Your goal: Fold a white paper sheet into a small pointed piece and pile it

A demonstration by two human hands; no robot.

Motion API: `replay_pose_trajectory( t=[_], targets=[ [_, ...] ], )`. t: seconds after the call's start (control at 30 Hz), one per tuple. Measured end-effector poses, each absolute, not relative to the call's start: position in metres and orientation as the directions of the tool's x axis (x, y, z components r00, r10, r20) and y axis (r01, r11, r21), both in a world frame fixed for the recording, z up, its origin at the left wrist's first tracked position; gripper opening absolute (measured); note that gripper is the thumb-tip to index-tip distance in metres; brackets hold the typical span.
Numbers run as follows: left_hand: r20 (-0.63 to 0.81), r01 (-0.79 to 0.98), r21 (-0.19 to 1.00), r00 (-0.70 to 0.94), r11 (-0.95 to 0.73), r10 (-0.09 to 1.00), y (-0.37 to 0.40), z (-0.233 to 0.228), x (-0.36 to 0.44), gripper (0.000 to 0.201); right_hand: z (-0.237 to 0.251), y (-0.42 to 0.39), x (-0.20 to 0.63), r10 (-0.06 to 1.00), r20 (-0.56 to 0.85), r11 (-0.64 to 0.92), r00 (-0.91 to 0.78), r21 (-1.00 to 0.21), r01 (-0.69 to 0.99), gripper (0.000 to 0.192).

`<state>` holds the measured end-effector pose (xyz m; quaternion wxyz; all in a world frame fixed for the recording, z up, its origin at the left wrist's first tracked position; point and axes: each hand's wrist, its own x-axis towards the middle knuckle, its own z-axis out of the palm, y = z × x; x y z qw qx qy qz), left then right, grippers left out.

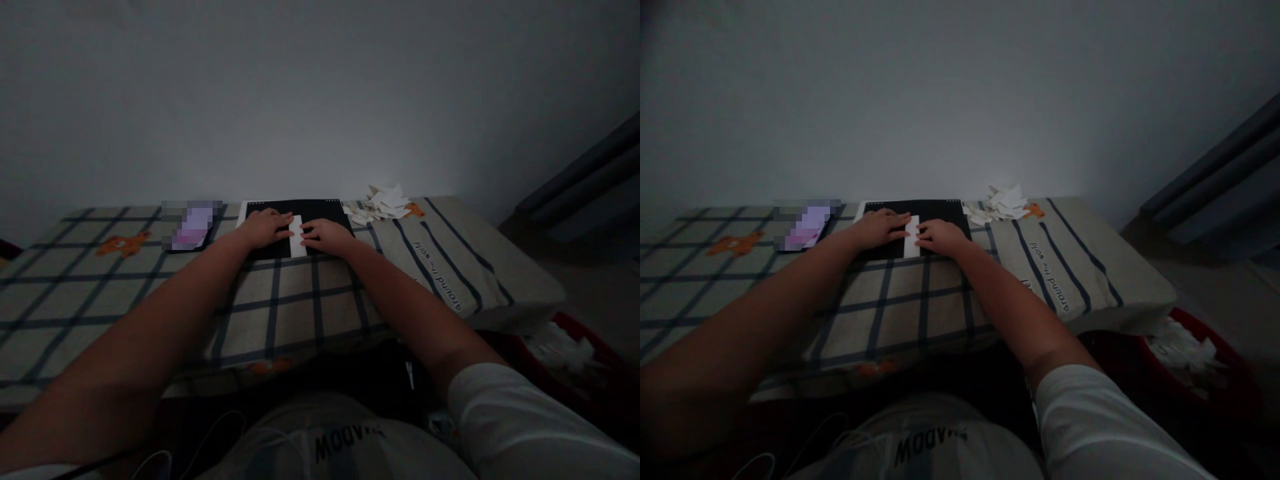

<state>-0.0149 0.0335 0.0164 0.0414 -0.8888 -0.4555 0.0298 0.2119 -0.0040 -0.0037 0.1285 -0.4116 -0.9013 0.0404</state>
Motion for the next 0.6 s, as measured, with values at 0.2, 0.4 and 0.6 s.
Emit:
replay_pose_trajectory(
  t=[0.2,0.4,0.6],
  targets=[
    [0.134,0.755,-0.068,0.655,-0.653,0.744,0.020,0.006,-0.015,0.043,-0.006,-0.003,0.212,0.754,0.221,0.656,-0.619,-0.209,0.725,0.031],
    [0.154,0.804,-0.009,0.588,-0.594,0.794,0.013,0.005,-0.019,0.047,-0.006,-0.003,0.213,0.753,0.222,0.657,-0.619,-0.221,0.720,0.031],
    [0.020,0.796,-0.042,0.605,-0.604,0.796,0.010,0.016,-0.021,0.066,-0.009,-0.001,0.214,0.752,0.233,0.659,-0.617,-0.253,0.708,0.027]
  ],
)
